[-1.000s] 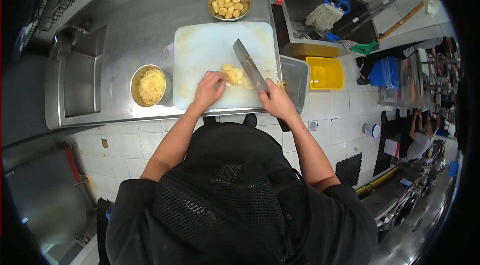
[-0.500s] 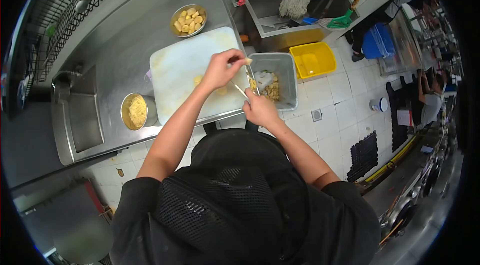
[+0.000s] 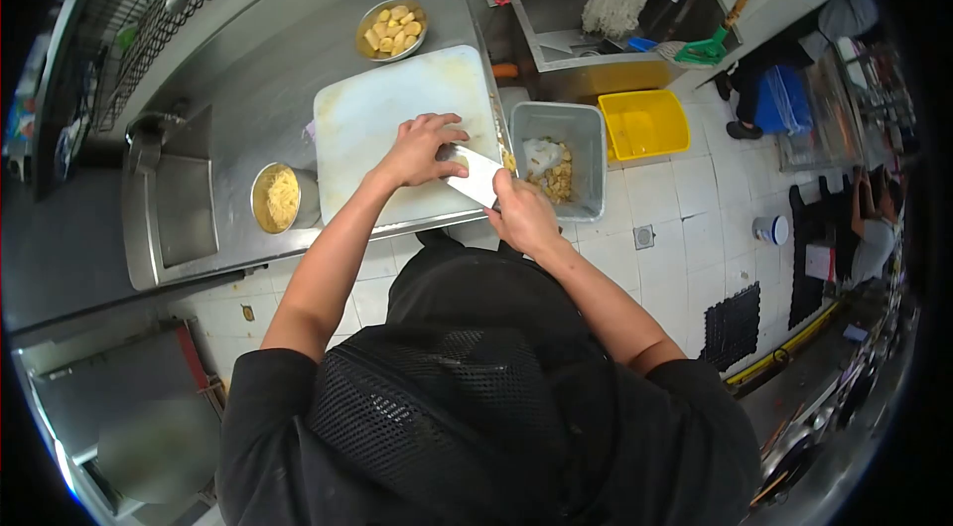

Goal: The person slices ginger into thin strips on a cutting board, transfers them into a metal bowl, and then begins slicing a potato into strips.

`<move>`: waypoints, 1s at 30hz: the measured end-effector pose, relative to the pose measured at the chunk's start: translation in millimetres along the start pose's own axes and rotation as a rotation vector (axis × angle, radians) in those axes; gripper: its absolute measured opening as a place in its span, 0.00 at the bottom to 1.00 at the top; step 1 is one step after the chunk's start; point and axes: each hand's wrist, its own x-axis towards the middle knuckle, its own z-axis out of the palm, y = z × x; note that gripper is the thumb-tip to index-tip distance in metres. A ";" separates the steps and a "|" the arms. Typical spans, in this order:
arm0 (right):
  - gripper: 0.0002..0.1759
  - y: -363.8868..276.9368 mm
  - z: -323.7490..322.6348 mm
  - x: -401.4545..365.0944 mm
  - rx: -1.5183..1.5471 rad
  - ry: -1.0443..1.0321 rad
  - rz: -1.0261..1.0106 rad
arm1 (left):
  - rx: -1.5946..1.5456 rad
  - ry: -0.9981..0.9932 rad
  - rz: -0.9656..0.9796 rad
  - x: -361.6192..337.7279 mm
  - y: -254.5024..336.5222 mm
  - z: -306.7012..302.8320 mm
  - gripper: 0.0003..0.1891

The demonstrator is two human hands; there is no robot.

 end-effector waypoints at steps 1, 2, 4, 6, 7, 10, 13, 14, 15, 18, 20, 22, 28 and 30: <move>0.27 0.0 0.5 2.1 -0.032 0.022 -0.058 | 0.003 0.007 -0.016 0.4 -9.2 0.4 0.19; 0.27 -0.2 0.3 4.2 -0.032 0.011 -0.070 | -0.076 -0.151 -0.096 6.5 -11.4 -6.6 0.17; 0.27 -0.9 -2.4 10.2 -0.066 -0.021 -0.069 | -0.161 -0.297 -0.187 12.8 -23.9 -9.7 0.15; 0.27 -4.5 -10.7 17.5 -0.060 -0.036 -0.068 | -0.243 -0.084 -0.224 11.0 -40.4 -7.1 0.11; 0.26 -5.5 -12.8 19.7 -0.055 -0.042 -0.053 | -0.245 -0.086 -0.233 7.2 -50.3 -7.3 0.11; 0.24 -8.0 -15.9 28.3 -0.117 -0.021 0.035 | -0.301 0.215 -0.383 -1.7 -59.9 -34.2 0.06; 0.23 -0.8 -5.3 42.6 -0.141 0.004 0.096 | -0.481 0.042 -0.566 -33.1 -83.3 -29.1 0.08; 0.22 0.7 1.5 49.2 -0.141 0.054 0.103 | -0.536 -0.067 -0.584 -44.7 -88.7 -20.9 0.10; 0.22 2.4 8.4 56.8 -0.142 0.105 0.110 | -0.543 -0.071 -0.583 -52.5 -86.3 -14.0 0.10; 0.19 4.7 30.4 81.5 -0.196 0.105 0.062 | -0.483 -0.098 -0.608 -68.5 -77.7 3.5 0.13; 0.19 1.3 37.1 84.6 -0.265 0.115 0.067 | -0.468 -0.036 -0.610 -70.2 -76.3 10.7 0.14; 0.19 -5.1 39.0 86.0 -0.335 0.118 0.064 | -0.455 0.031 -0.620 -71.7 -78.0 14.1 0.15; 0.16 -32.1 56.0 83.6 -0.090 -0.233 0.221 | -0.287 0.254 -0.291 -65.1 -80.3 5.9 0.18; 0.15 -32.8 60.2 82.3 -0.103 -0.209 0.227 | -0.368 0.003 -0.215 -64.7 -89.2 5.1 0.15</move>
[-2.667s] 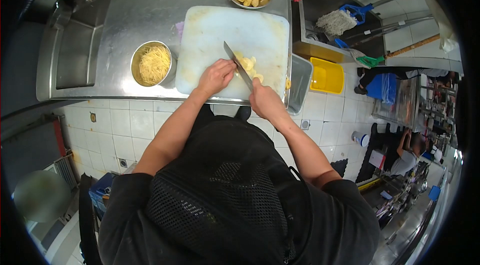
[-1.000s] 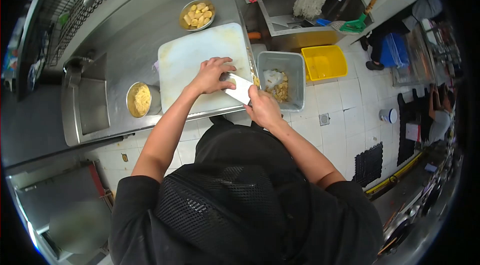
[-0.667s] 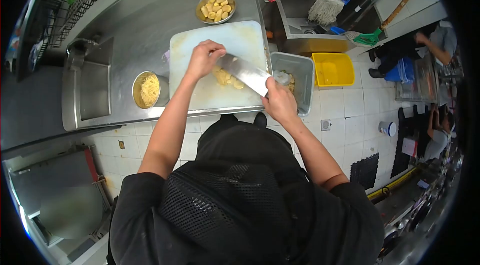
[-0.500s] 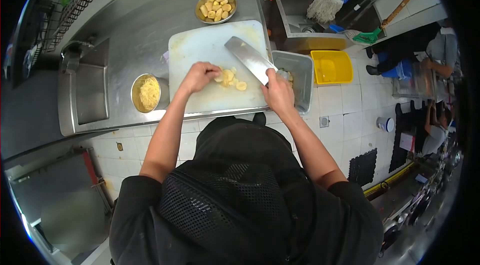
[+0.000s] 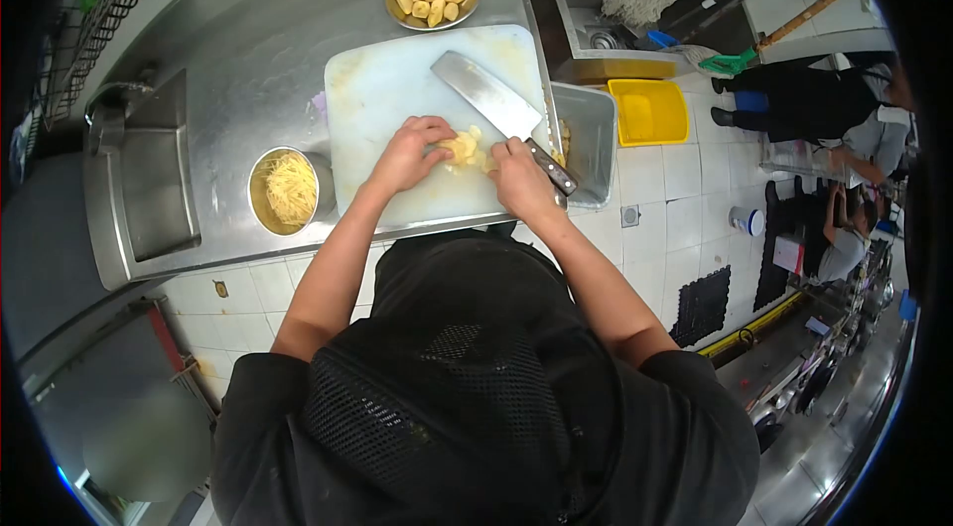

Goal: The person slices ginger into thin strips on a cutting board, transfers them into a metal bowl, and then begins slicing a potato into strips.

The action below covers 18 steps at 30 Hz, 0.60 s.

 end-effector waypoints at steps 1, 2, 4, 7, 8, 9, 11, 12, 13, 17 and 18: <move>0.15 -0.2 2.3 0.4 -0.008 0.029 -0.001 | -0.003 -0.003 -0.001 -0.4 -1.8 0.0 0.15; 0.15 1.0 5.6 0.1 -0.008 0.026 0.004 | 0.010 -0.035 -0.020 -0.9 -2.9 1.4 0.13; 0.13 5.6 10.1 -0.1 0.011 0.082 0.013 | 0.017 -0.070 -0.035 -1.1 -4.6 4.0 0.11; 0.11 1.7 3.8 -0.8 0.234 0.070 0.179 | 0.043 0.037 0.022 -8.0 -4.1 8.9 0.08; 0.11 -1.1 -2.7 -1.8 0.233 0.067 0.178 | 0.034 0.092 0.010 -9.0 -3.4 10.7 0.07; 0.10 -4.3 -11.2 -2.3 0.306 0.095 0.188 | 0.027 0.150 -0.005 -9.5 -3.8 11.3 0.06; 0.10 -7.4 -11.3 -1.4 0.382 0.119 0.204 | 0.008 0.161 -0.026 -11.3 -4.0 11.1 0.05; 0.10 -7.8 -7.7 3.5 0.532 0.089 0.207 | -0.013 0.172 -0.039 -10.9 -3.2 11.4 0.05; 0.10 -9.5 -4.9 7.8 0.680 0.060 0.210 | -0.016 0.170 -0.038 -10.8 -2.2 11.4 0.05; 0.10 -18.6 24.2 26.7 0.649 0.112 0.101 | -0.013 0.390 -0.070 -19.5 0.4 18.4 0.05; 0.11 -22.1 31.9 28.8 0.628 0.134 0.082 | -0.040 0.518 -0.089 -21.5 1.8 20.6 0.05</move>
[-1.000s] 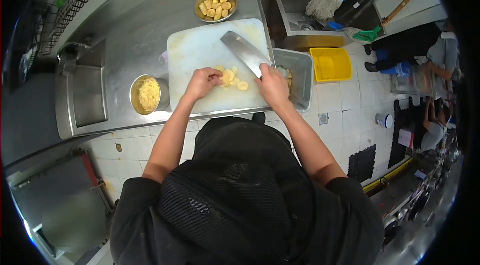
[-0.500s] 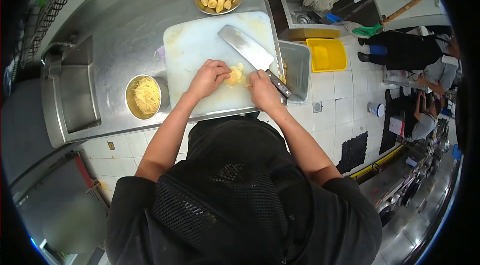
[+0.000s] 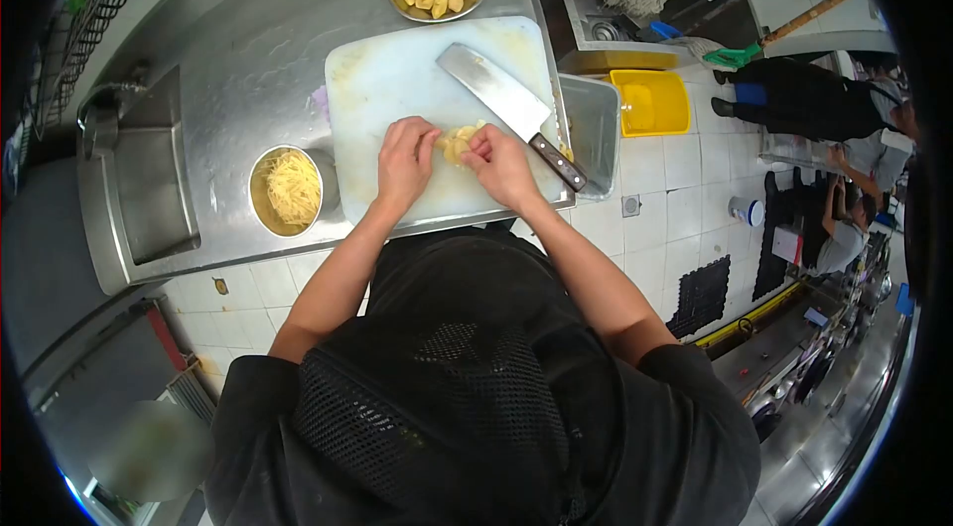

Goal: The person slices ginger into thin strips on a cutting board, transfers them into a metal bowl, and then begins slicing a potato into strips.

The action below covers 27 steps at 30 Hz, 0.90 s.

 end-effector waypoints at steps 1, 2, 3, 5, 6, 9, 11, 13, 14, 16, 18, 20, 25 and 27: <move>0.11 2.3 4.8 1.4 0.000 0.001 0.000 | 0.000 0.000 0.001 -3.0 0.4 -0.4 0.05; 0.11 -0.3 8.0 2.2 -0.086 0.006 -0.011 | 0.034 0.014 0.075 -6.6 1.9 -1.6 0.05; 0.12 -2.5 9.0 2.8 -0.173 0.009 -0.022 | 0.069 0.030 0.148 -10.0 3.7 -3.1 0.05; 0.12 -9.4 3.1 1.9 -0.194 -0.005 -0.005 | 0.069 -0.043 0.175 -19.1 6.4 -2.6 0.05; 0.12 -13.9 -1.1 0.2 -0.215 -0.015 0.014 | 0.067 -0.119 0.203 -23.6 6.7 -2.6 0.05; 0.11 -16.3 -23.1 -7.7 -0.162 0.052 0.036 | 0.048 -0.176 0.230 -32.5 3.8 -0.7 0.05; 0.11 -8.4 -32.1 -9.4 -0.226 0.023 0.066 | 0.057 -0.148 0.228 -34.6 3.9 -2.6 0.06; 0.12 12.7 -30.1 -8.1 -0.384 0.041 -0.024 | 0.062 -0.120 0.236 -29.5 7.8 -1.3 0.07; 0.12 6.6 -29.0 -8.1 -0.385 0.045 -0.026 | 0.048 -0.131 0.174 -23.7 11.1 -0.7 0.08; 0.12 -6.6 -20.1 -10.7 -0.493 0.014 0.021 | 0.036 -0.145 0.113 -17.0 8.3 1.1 0.09; 0.13 -5.2 -17.3 -9.8 -0.488 -0.006 0.045 | 0.058 -0.298 0.132 -10.6 -0.9 1.6 0.11; 0.13 -4.2 -17.1 -7.5 -0.485 -0.023 0.066 | 0.085 -0.354 0.115 -6.3 -1.0 -1.8 0.14; 0.12 -5.0 -20.7 -12.3 -0.497 -0.020 0.062 | 0.196 -0.346 0.136 5.3 27.7 3.1 0.24; 0.11 -5.2 -29.6 -17.2 -0.426 -0.004 0.038 | 0.280 -0.364 0.141 3.6 25.1 13.9 0.30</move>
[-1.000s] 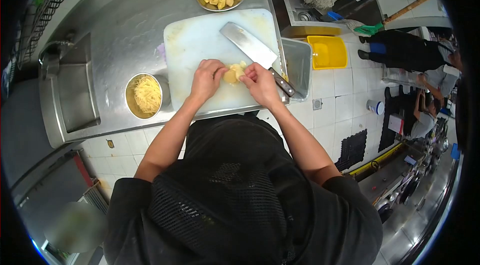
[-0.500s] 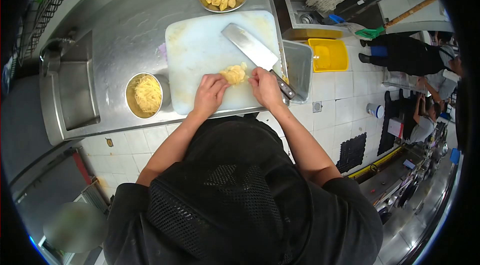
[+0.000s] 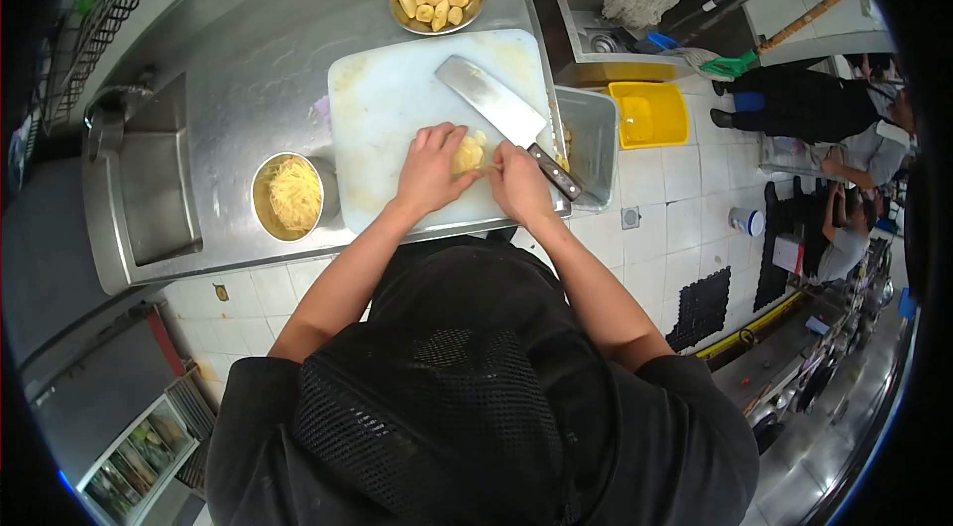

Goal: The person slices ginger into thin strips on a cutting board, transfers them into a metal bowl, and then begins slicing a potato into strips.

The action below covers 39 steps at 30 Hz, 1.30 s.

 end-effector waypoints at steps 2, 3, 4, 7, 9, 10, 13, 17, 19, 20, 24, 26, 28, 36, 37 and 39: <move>0.11 1.5 -6.9 -0.6 0.067 0.022 -0.017 | -0.026 -0.017 -0.013 -1.1 -5.6 10.0 0.31; 0.11 1.7 -9.4 0.3 0.167 0.033 0.006 | -0.052 -0.036 -0.024 -1.9 -7.5 13.9 0.32; 0.12 1.3 -11.4 1.5 0.267 0.044 0.029 | -0.053 -0.035 -0.025 -4.5 -10.3 16.2 0.32; 0.11 -7.8 -12.4 8.9 0.405 0.064 -0.016 | -0.098 0.002 -0.008 -11.2 -4.8 2.5 0.33; 0.12 -14.6 -3.6 16.2 0.478 -0.001 -0.020 | 0.010 0.092 -0.080 -16.5 3.7 -8.7 0.33; 0.13 -17.8 1.3 20.7 0.548 -0.065 -0.027 | 0.012 0.092 -0.079 -19.1 -2.2 -6.2 0.33; 0.15 -13.9 22.2 33.3 0.244 -0.072 -0.121 | -0.102 0.052 -0.110 -26.8 -16.4 1.3 0.32; 0.12 -16.1 27.9 33.2 0.119 0.018 -0.169 | -0.149 0.111 -0.111 -31.8 -16.3 2.7 0.31; 0.07 -13.6 24.4 35.3 0.128 -0.097 -0.215 | -0.122 0.165 -0.068 -31.1 -16.8 5.6 0.30; 0.07 -11.6 21.1 34.8 0.125 -0.100 -0.216 | -0.138 0.164 -0.065 -29.8 -13.6 2.9 0.27; 0.04 -6.6 -5.2 35.5 0.229 0.039 -0.210 | -0.115 0.203 -0.008 -27.6 -5.6 -3.1 0.19; 0.04 -1.9 -12.5 38.5 0.192 0.037 -0.172 | -0.093 0.189 0.015 -27.8 -9.3 0.4 0.17; 0.05 4.6 -12.5 43.5 0.114 -0.080 -0.225 | -0.070 0.178 0.044 -27.3 -13.0 3.4 0.14; 0.08 -8.8 -13.8 51.7 -0.282 -0.124 -0.211 | -0.084 0.153 0.088 -31.5 -16.1 4.6 0.12; 0.08 -8.9 -13.2 53.7 -0.326 -0.151 -0.212 | -0.082 0.153 0.090 -32.1 -17.8 7.0 0.12; 0.08 -5.6 -9.0 56.3 -0.324 -0.141 -0.196 | -0.093 0.129 0.066 -31.0 -19.8 9.5 0.12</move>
